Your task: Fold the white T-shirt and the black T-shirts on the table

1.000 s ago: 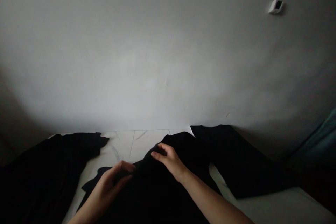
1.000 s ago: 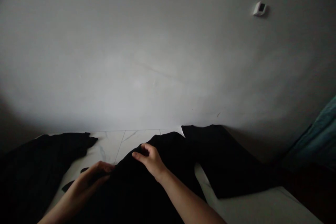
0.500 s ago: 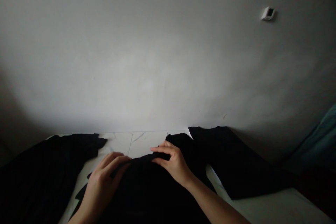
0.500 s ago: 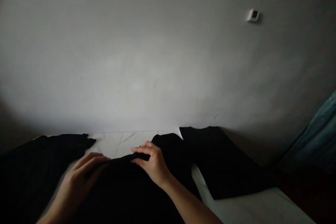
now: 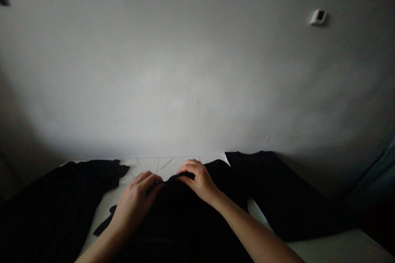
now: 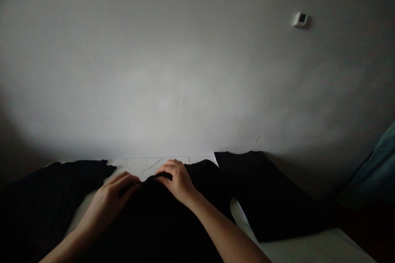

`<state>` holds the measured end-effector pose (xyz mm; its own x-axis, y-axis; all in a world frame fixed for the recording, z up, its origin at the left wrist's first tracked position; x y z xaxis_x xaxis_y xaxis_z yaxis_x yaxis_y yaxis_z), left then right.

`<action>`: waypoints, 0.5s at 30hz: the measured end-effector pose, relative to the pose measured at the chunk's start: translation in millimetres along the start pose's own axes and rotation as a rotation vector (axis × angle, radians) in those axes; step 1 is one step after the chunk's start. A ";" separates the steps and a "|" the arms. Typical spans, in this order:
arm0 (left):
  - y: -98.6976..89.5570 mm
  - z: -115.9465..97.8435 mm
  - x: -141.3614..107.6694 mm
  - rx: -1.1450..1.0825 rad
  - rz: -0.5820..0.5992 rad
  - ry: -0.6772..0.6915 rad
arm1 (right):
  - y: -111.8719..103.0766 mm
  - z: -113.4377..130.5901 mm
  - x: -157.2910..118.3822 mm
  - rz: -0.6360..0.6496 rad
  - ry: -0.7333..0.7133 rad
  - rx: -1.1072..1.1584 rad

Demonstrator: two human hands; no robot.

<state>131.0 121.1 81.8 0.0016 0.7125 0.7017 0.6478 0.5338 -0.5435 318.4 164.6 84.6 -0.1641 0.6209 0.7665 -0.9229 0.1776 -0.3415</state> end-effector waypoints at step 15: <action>20.9 39.9 43.6 -0.098 0.154 0.071 | -2.7 -123.2 31.8 0.024 0.291 -0.204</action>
<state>114.2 181.5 82.7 0.1584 0.7465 0.6463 0.7067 0.3714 -0.6022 358.6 277.9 42.8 -0.0518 0.8134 0.5794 -0.8264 0.2908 -0.4821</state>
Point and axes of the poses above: each hand's wrist, its own x-axis towards the middle knuckle, its own y-axis out of the palm, z = x × y, the point moved 6 cm from there along x, towards the middle knuckle, and after that the axes turned 14 degrees about -z, right-handed, at the moved point
